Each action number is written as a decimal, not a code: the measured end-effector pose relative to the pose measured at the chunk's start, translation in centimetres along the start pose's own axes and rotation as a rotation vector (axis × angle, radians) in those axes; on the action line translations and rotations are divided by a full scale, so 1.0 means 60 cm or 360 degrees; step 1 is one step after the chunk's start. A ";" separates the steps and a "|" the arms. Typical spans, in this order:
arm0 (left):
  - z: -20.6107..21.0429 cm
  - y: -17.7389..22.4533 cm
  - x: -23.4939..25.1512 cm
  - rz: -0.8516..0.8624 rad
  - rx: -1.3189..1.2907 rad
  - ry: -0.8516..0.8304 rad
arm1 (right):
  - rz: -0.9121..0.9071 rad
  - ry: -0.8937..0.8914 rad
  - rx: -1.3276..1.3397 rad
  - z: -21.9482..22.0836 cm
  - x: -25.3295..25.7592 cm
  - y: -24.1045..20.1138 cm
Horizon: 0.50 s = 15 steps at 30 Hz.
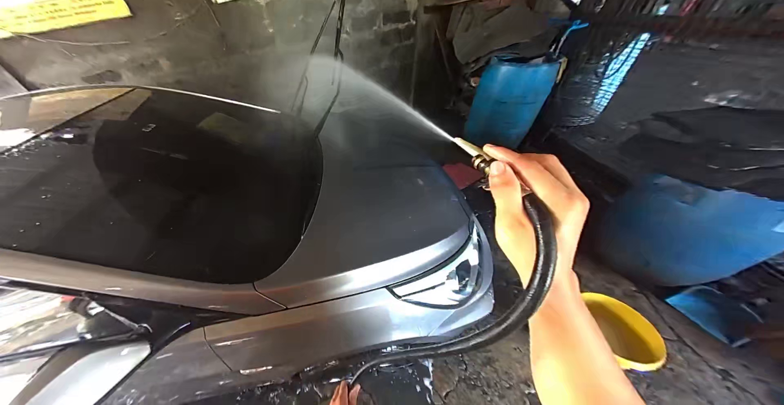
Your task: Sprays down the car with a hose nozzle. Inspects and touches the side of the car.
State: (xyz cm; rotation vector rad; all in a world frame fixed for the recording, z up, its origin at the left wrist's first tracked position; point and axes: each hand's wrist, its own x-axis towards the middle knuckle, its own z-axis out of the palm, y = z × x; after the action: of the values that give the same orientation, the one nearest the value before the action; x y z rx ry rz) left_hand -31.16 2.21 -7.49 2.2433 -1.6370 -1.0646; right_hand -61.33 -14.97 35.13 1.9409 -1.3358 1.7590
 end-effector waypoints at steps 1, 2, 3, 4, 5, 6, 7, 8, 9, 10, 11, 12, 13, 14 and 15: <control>-0.002 0.008 0.001 -0.0031 0.0045 -0.0009 | -0.0005 -0.0050 -0.0031 0.002 -0.001 0.000; -0.004 0.018 0.003 -0.0055 0.0100 -0.0048 | 0.0011 -0.0129 -0.0055 0.005 -0.001 0.001; -0.005 0.028 0.005 -0.0075 0.0141 -0.0101 | 0.0033 -0.0182 -0.0059 0.007 -0.002 0.005; -0.007 0.039 0.008 -0.0086 0.0169 -0.0144 | 0.0053 -0.0176 -0.0041 0.008 -0.003 0.008; -0.008 0.049 0.014 -0.0090 0.0176 -0.0159 | 0.0046 -0.0100 -0.0004 0.006 0.000 0.009; -0.008 0.058 0.021 -0.0091 0.0178 -0.0151 | 0.0014 0.0009 0.0051 0.002 0.004 0.008; -0.004 0.065 0.024 -0.0091 0.0179 -0.0132 | -0.0005 0.0111 0.0103 -0.002 0.009 0.005; 0.000 0.072 0.024 -0.0094 0.0187 -0.0119 | -0.0009 0.0169 0.0129 -0.004 0.014 -0.001; 0.003 0.077 0.023 -0.0099 0.0202 -0.0123 | -0.0007 0.0183 0.0130 -0.004 0.019 -0.008; 0.003 0.083 0.021 -0.0108 0.0228 -0.0149 | -0.0006 0.0165 0.0100 0.000 0.024 -0.016; 0.003 0.088 0.019 -0.0116 0.0252 -0.0187 | -0.0003 0.0135 0.0054 0.005 0.029 -0.023; 0.002 0.092 0.017 -0.0121 0.0271 -0.0215 | 0.0005 0.0109 0.0002 0.014 0.034 -0.029; 0.001 0.094 0.018 -0.0122 0.0286 -0.0229 | 0.0019 0.0086 -0.0042 0.023 0.041 -0.036; 0.002 0.092 0.017 -0.0120 0.0295 -0.0240 | 0.0037 0.0074 -0.0066 0.033 0.048 -0.041; 0.005 0.089 0.014 -0.0118 0.0298 -0.0246 | 0.0062 0.0070 -0.0063 0.043 0.052 -0.047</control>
State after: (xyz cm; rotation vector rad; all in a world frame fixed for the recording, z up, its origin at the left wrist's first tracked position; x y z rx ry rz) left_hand -35.28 -0.53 -5.33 2.4103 -1.7959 -1.1748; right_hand -57.93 -16.57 38.28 1.8565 -1.3923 1.7683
